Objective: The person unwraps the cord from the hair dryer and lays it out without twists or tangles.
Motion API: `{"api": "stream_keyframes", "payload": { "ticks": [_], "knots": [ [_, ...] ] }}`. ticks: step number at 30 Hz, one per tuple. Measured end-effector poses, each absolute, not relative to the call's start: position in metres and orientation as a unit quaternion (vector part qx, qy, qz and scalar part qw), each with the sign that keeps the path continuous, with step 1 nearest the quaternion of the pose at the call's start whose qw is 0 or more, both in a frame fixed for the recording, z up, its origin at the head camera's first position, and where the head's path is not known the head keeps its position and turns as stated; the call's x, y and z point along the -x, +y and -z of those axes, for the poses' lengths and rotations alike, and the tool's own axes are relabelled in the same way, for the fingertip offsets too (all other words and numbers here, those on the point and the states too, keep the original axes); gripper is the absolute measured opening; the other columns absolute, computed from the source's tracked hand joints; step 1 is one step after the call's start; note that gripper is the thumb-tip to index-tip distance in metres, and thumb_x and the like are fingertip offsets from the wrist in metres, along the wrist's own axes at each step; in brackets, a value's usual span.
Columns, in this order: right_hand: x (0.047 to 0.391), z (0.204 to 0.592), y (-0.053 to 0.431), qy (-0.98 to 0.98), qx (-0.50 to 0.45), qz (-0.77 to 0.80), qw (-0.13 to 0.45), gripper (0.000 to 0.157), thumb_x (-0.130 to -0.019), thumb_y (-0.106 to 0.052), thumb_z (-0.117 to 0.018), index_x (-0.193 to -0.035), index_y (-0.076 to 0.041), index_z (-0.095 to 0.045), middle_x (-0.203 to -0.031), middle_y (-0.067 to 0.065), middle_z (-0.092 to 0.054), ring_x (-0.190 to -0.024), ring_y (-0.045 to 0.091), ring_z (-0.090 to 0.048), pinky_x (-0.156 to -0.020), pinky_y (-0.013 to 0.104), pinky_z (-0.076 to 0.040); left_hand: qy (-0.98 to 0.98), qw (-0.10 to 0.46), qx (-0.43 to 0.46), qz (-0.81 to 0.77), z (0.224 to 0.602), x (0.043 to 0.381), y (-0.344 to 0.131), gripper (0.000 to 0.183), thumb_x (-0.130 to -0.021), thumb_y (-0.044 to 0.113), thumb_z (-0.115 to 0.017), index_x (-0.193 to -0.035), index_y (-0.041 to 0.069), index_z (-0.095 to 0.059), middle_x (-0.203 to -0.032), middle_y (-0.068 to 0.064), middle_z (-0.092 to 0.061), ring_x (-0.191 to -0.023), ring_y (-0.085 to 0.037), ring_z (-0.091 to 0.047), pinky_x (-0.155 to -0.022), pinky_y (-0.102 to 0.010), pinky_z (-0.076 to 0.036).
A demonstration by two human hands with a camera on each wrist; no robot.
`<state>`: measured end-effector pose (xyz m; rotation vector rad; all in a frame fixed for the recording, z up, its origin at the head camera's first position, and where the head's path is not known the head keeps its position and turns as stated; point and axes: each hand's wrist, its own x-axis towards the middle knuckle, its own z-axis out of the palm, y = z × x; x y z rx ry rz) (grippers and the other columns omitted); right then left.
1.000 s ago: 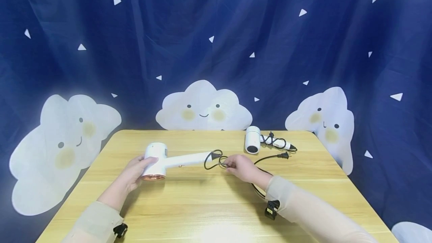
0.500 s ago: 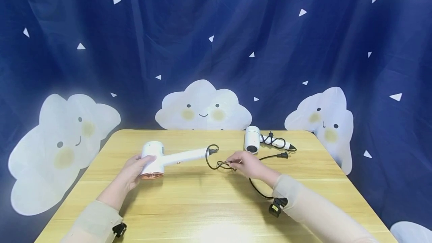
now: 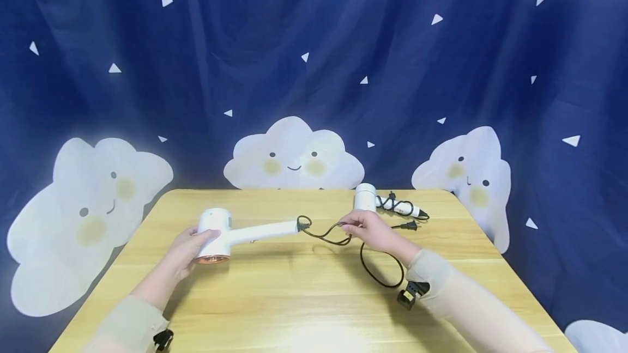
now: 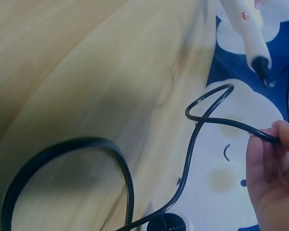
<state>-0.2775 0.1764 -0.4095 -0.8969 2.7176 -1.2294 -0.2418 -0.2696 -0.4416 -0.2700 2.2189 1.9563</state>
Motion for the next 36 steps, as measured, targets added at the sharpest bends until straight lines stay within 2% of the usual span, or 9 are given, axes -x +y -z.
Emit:
{"api": "stream_keyframes", "payload": {
  "ticks": [5,8,13,20,26,33,36],
  "knots": [
    [0.280,0.407,0.185,0.852,0.256,0.455,0.037,0.018,-0.099,-0.007,-0.061,-0.110,0.004,-0.070,-0.088,0.011,-0.068,-0.084,0.028,-0.067,-0.075,0.036,-0.059,0.754,0.085,0.094,-0.645,0.440,0.239,-0.277,0.082,-0.096,0.029,-0.065,-0.148,-0.015,-0.021,-0.111,-0.010,-0.063,-0.085,-0.014,-0.066,-0.077,-0.031,-0.058],
    [0.282,0.404,0.189,0.841,0.243,0.482,0.041,0.020,-0.099,-0.007,-0.061,-0.111,0.007,-0.069,-0.089,0.010,-0.068,-0.087,0.031,-0.067,-0.078,0.038,-0.059,0.749,0.078,0.096,-0.651,0.439,0.238,-0.281,0.078,-0.095,0.027,-0.065,-0.146,-0.016,-0.023,-0.105,-0.007,-0.064,-0.082,-0.014,-0.067,-0.075,-0.030,-0.058],
    [0.281,0.400,0.194,0.835,0.223,0.502,0.043,0.022,-0.099,-0.005,-0.060,-0.112,0.010,-0.068,-0.089,0.009,-0.068,-0.087,0.029,-0.067,-0.079,0.042,-0.059,0.748,0.079,0.090,-0.653,0.437,0.236,-0.289,0.076,-0.096,0.025,-0.064,-0.145,-0.017,-0.023,-0.101,-0.005,-0.064,-0.081,-0.013,-0.068,-0.075,-0.030,-0.059],
    [0.283,0.404,0.204,0.838,0.209,0.503,0.032,0.021,-0.099,-0.006,-0.062,-0.111,0.009,-0.069,-0.088,0.007,-0.068,-0.085,0.026,-0.066,-0.075,0.033,-0.059,0.759,0.089,0.089,-0.639,0.433,0.233,-0.305,0.076,-0.099,0.026,-0.060,-0.146,-0.018,-0.019,-0.103,-0.005,-0.063,-0.083,-0.013,-0.066,-0.076,-0.030,-0.058],
    [0.284,0.408,0.208,0.838,0.200,0.506,0.033,0.021,-0.099,-0.007,-0.062,-0.109,0.010,-0.069,-0.087,0.007,-0.068,-0.085,0.028,-0.067,-0.075,0.037,-0.060,0.771,0.087,0.091,-0.624,0.429,0.228,-0.314,0.080,-0.099,0.028,-0.060,-0.147,-0.018,-0.017,-0.103,-0.005,-0.063,-0.083,-0.012,-0.066,-0.076,-0.030,-0.057],
    [0.285,0.414,0.210,0.840,0.199,0.504,0.030,0.021,-0.098,-0.006,-0.063,-0.109,0.010,-0.069,-0.086,0.006,-0.067,-0.082,0.022,-0.066,-0.077,0.046,-0.059,0.760,0.093,0.085,-0.638,0.432,0.226,-0.326,0.079,-0.099,0.027,-0.060,-0.147,-0.018,-0.017,-0.095,0.001,-0.065,-0.082,-0.013,-0.067,-0.076,-0.031,-0.058],
    [0.286,0.418,0.210,0.841,0.200,0.501,0.030,0.022,-0.098,-0.006,-0.063,-0.110,0.011,-0.068,-0.087,0.009,-0.068,-0.083,0.023,-0.066,-0.078,0.045,-0.059,0.757,0.097,0.080,-0.641,0.432,0.224,-0.331,0.077,-0.099,0.025,-0.059,-0.146,-0.020,-0.017,-0.092,0.001,-0.065,-0.081,-0.013,-0.068,-0.076,-0.031,-0.058]
  ]
}}
